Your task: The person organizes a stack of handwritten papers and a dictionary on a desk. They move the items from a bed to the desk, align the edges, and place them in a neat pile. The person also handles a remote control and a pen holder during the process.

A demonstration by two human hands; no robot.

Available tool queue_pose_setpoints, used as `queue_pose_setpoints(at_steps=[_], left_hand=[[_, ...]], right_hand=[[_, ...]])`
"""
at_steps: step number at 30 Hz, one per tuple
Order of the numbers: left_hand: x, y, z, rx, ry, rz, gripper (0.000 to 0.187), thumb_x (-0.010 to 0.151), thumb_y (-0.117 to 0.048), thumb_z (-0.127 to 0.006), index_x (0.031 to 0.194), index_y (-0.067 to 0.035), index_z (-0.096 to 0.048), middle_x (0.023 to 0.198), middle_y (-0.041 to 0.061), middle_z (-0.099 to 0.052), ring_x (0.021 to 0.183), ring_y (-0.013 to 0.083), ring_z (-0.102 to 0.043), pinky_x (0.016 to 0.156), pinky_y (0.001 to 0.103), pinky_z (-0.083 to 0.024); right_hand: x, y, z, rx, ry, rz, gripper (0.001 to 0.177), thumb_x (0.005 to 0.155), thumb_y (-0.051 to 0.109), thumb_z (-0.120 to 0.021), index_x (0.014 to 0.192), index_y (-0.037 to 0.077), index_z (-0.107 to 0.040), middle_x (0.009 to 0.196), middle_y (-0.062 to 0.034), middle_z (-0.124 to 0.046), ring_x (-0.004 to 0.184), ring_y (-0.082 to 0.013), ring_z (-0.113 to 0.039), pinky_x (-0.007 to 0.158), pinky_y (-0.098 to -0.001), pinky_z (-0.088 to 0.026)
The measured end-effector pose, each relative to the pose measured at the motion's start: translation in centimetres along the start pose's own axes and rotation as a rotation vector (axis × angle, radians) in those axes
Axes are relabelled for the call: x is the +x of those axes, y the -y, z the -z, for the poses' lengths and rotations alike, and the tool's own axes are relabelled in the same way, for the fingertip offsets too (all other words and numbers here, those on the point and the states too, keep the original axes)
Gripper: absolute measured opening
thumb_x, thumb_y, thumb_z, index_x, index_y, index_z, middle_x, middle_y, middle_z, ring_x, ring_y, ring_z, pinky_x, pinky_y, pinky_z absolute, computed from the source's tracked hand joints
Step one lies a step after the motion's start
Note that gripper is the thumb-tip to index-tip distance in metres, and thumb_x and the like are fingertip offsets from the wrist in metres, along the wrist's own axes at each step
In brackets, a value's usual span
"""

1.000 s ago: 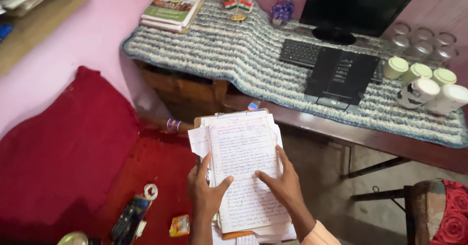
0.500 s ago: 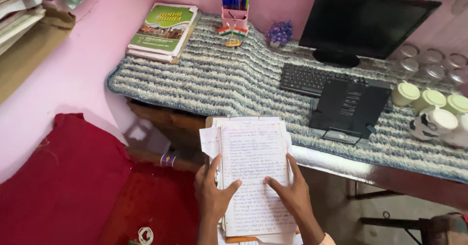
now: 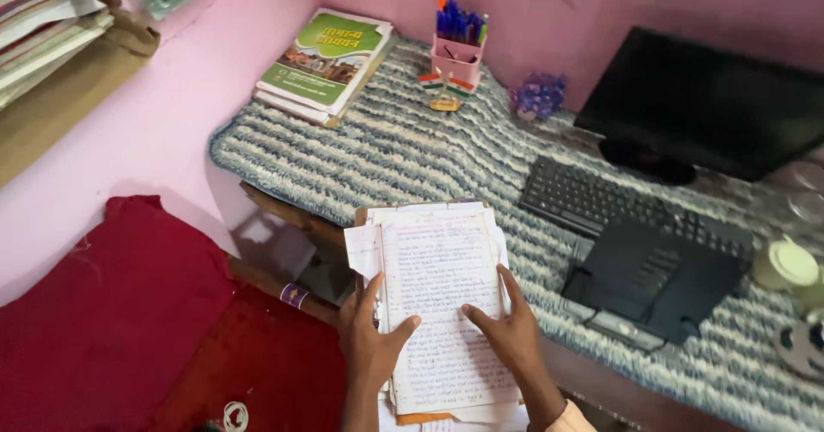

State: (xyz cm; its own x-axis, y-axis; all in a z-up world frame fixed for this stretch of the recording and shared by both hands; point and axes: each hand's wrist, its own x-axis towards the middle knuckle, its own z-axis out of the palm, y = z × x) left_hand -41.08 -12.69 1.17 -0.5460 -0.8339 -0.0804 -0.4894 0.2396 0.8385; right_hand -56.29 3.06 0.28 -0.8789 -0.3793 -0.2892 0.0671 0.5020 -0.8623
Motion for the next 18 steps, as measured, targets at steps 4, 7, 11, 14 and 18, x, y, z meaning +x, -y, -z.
queue_pose_setpoints(at_steps=[4, 7, 11, 14, 18], left_hand=[[0.8, -1.8, -1.9, -0.032, -0.081, 0.018, 0.092, 0.063, -0.017, -0.094, 0.145, -0.024, -0.053, 0.150, 0.013, -0.043, 0.141, 0.0322, -0.042, 0.113, 0.045, -0.041], [1.1, -3.1, -2.8, -0.033, -0.062, 0.133, 0.095, 0.065, -0.016, -0.094, 0.149, -0.026, -0.052, 0.152, 0.014, -0.038, 0.142, 0.0336, -0.039, 0.112, 0.046, -0.041], [1.4, -3.9, -4.2, -0.037, -0.123, 0.128, 0.096, 0.064, -0.015, -0.095, 0.149, -0.024, -0.052, 0.152, 0.017, -0.037, 0.141, 0.0355, -0.040, 0.111, 0.046, -0.042], [1.7, -4.1, -5.0, -0.055, -0.146, 0.125, 0.092, 0.063, -0.016, -0.095, 0.145, -0.023, -0.053, 0.150, 0.016, -0.042, 0.138, 0.0337, -0.047, 0.109, 0.045, -0.046], [2.4, -4.6, -5.3, -0.040, -0.139, 0.167, 0.090, 0.064, -0.016, -0.094, 0.143, -0.022, -0.052, 0.149, 0.016, -0.042, 0.137, 0.0330, -0.047, 0.109, 0.044, -0.046]], right_hand=[[3.2, 1.0, 1.5, 0.007, 0.054, 0.098, 0.096, 0.071, 0.023, -0.089, 0.154, 0.011, -0.041, 0.131, -0.0199, -0.068, 0.110, -0.0249, -0.072, 0.089, -0.0359, -0.058], [4.9, 1.5, 2.6, 0.025, 0.127, 0.066, 0.097, 0.071, 0.022, -0.088, 0.155, 0.012, -0.040, 0.130, -0.0194, -0.069, 0.106, -0.0250, -0.074, 0.087, -0.0354, -0.059], [6.7, 2.0, 3.2, 0.060, 0.186, 0.074, 0.098, 0.071, 0.020, -0.087, 0.155, 0.013, -0.039, 0.128, -0.0193, -0.070, 0.104, -0.0245, -0.075, 0.085, -0.0351, -0.061], [7.7, 2.3, 3.7, 0.046, 0.214, 0.055, 0.097, 0.071, 0.019, -0.087, 0.155, 0.013, -0.039, 0.127, -0.0194, -0.071, 0.102, -0.0258, -0.076, 0.084, -0.0361, -0.061], [8.4, 3.2, 4.1, 0.063, 0.265, -0.023, 0.099, 0.073, 0.018, -0.085, 0.158, 0.016, -0.034, 0.126, -0.0207, -0.071, 0.102, -0.0278, -0.077, 0.085, -0.0367, -0.063]])
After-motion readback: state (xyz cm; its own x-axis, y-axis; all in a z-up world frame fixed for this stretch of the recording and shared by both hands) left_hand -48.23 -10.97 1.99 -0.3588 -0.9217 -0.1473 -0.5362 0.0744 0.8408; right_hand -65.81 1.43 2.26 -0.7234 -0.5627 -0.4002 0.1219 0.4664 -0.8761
